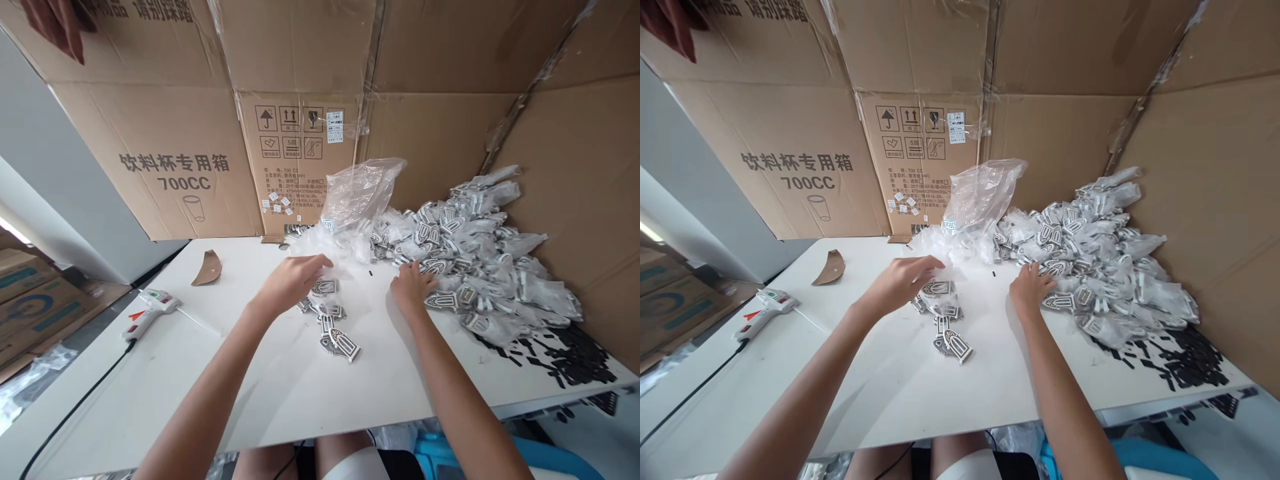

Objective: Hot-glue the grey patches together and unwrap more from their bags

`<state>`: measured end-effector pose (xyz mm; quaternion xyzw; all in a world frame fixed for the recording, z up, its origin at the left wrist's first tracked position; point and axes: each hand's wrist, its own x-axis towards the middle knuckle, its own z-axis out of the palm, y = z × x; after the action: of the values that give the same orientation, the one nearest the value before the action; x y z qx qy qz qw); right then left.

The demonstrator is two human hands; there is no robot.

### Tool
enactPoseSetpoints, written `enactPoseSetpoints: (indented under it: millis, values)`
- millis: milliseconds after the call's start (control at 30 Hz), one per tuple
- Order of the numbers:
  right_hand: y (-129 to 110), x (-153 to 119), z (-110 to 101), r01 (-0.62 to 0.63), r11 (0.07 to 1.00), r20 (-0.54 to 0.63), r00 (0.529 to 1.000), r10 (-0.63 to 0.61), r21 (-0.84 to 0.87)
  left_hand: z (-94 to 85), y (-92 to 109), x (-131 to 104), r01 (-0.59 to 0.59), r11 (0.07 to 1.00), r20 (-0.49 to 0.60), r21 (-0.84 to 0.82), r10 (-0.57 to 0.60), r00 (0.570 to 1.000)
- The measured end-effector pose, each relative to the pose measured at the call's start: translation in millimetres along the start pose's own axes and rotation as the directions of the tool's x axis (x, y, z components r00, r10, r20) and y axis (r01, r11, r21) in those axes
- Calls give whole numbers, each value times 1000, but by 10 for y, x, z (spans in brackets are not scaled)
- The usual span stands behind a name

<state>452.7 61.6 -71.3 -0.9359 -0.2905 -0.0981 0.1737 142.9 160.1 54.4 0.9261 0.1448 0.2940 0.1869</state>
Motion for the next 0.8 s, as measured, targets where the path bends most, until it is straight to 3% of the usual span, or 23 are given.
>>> enactPoseSetpoints:
  millis: [133, 267, 400, 533, 633, 800]
  values:
    - [-43, -62, -11, 19, 999, -18, 1000, -18, 48, -206, 165, 410, -22, 998, 57, 56, 19, 998]
    - [-79, -69, -31, 38, 995, -69, 997, -31, 92, -216, 177, 594, 1, 994, 48, 105, -6, 999]
    - [-179, -71, -38, 152, 951, -281, 957, -73, 270, -187, 139, 635, 2, 1000, 95, 10, -3, 995]
    - [-341, -136, -38, 394, 792, -452, 876, -171, 465, -140, 98, 642, 90, 995, 228, -40, -79, 970]
    - [-433, -215, -44, 521, 650, -489, 835, -253, 553, -66, 33, 657, 153, 988, 224, 9, -151, 963]
    - [-483, -291, -25, 451, 495, -429, 888, -165, 743, 78, -25, 695, 283, 954, 200, -103, -259, 945]
